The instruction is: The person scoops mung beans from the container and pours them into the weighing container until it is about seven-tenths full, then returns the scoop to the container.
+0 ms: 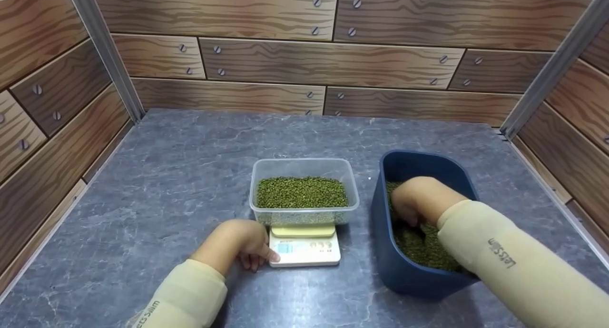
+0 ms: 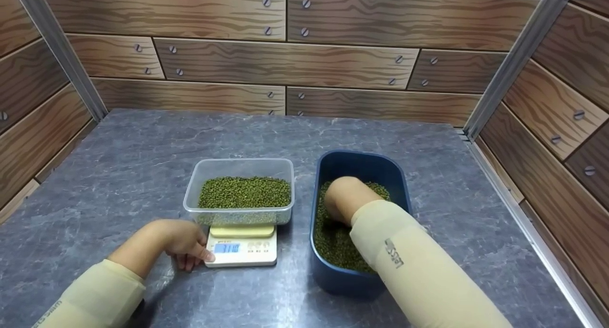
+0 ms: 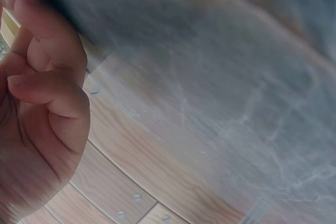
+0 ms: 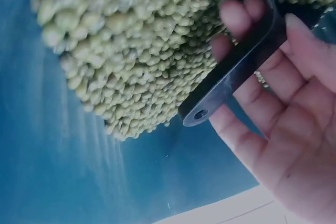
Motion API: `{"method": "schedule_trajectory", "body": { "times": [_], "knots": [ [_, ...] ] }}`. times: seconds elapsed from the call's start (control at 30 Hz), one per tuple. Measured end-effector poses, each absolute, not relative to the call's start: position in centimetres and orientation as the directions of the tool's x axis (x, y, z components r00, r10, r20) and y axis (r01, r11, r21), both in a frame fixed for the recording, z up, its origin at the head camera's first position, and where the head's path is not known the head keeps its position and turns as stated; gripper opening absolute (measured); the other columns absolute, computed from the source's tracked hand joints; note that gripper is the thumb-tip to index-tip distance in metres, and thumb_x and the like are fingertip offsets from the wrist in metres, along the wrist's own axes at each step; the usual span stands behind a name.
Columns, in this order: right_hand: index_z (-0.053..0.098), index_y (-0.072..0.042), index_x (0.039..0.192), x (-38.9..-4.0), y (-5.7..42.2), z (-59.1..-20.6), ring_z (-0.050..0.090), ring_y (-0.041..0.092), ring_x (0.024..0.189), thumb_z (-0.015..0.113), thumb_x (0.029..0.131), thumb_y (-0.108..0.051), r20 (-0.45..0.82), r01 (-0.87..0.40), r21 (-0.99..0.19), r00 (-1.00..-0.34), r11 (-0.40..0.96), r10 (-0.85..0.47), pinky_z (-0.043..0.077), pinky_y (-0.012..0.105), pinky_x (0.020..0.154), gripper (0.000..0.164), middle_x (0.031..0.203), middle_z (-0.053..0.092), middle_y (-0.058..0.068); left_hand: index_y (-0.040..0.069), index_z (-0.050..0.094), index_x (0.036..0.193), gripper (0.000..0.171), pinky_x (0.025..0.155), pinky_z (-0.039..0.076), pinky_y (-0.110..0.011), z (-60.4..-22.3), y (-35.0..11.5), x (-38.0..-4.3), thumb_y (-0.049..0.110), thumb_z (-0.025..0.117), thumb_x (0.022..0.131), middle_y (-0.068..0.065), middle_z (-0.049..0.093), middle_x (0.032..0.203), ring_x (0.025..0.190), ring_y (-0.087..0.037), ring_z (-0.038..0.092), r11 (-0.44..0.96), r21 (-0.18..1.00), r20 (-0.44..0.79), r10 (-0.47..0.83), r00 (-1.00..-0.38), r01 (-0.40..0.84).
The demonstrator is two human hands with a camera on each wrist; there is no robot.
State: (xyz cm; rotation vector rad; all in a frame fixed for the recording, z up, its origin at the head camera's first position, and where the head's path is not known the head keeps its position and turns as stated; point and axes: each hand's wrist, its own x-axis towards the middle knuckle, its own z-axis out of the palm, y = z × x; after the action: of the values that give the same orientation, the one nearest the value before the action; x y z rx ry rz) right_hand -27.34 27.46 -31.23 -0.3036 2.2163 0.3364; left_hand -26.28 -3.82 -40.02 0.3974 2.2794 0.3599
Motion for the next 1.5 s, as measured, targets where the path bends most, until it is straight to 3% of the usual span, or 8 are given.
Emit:
{"method": "schedule_trajectory", "body": {
  "times": [0.23,0.53,0.77,1.03,1.5],
  "knots": [
    [0.049,-0.014,0.055,-26.2,27.1,-30.9,0.040,0.010,0.052,0.062,0.073,0.003,-0.761,-0.412,0.136,-0.626,0.901,-0.172,0.034,0.020,0.048,0.028,0.057,0.045,-0.003,0.005,0.067,0.069,0.042,0.061,0.053,-0.028,-40.1,-4.0,-26.3,0.046,0.063,0.079,-0.005,0.066,0.063,0.058,-0.016,0.063,0.911,0.375,-0.649,0.391,-0.653,0.173],
    [0.052,-0.016,0.062,-26.1,28.4,-29.9,0.044,0.009,0.057,0.059,0.071,0.002,-0.773,-0.455,0.008,-0.568,0.890,-0.283,0.038,0.022,0.053,0.021,0.063,0.050,-0.004,0.005,0.067,0.070,0.042,0.062,0.053,-0.028,-40.1,-4.1,-26.1,0.046,0.064,0.079,-0.005,0.067,0.064,0.058,-0.016,0.063,0.911,0.374,-0.640,0.387,-0.663,0.171],
    [0.037,-0.020,0.058,-26.8,29.6,-28.6,0.032,0.007,0.053,0.055,0.070,0.006,-0.747,-0.514,-0.096,-0.528,0.852,-0.403,0.028,0.019,0.049,0.033,0.057,0.035,-0.008,0.005,0.067,0.070,0.041,0.061,0.053,-0.029,-40.1,-4.1,-26.2,0.045,0.063,0.080,-0.005,0.066,0.064,0.057,-0.015,0.062,0.909,0.383,-0.642,0.389,-0.661,0.163],
    [0.032,-0.021,0.055,-27.2,31.4,-27.2,0.027,0.005,0.048,0.047,0.064,0.009,-0.717,-0.435,-0.169,-0.561,0.885,-0.412,0.024,0.018,0.047,0.035,0.053,0.031,-0.009,0.005,0.066,0.070,0.041,0.061,0.053,-0.029,-40.1,-4.0,-26.0,0.044,0.064,0.079,-0.005,0.066,0.064,0.057,-0.016,0.062,0.910,0.386,-0.641,0.385,-0.664,0.155],
    [0.042,-0.015,0.061,-27.2,34.3,-24.3,0.029,0.010,0.052,0.045,0.069,0.008,-0.692,-0.249,-0.260,-0.626,0.933,-0.360,0.028,0.024,0.052,0.025,0.057,0.034,-0.006,0.005,0.066,0.070,0.040,0.061,0.053,-0.029,-40.1,-3.9,-26.1,0.044,0.063,0.080,-0.005,0.066,0.064,0.056,-0.015,0.062,0.908,0.386,-0.643,0.390,-0.659,0.162]
  ]
}}
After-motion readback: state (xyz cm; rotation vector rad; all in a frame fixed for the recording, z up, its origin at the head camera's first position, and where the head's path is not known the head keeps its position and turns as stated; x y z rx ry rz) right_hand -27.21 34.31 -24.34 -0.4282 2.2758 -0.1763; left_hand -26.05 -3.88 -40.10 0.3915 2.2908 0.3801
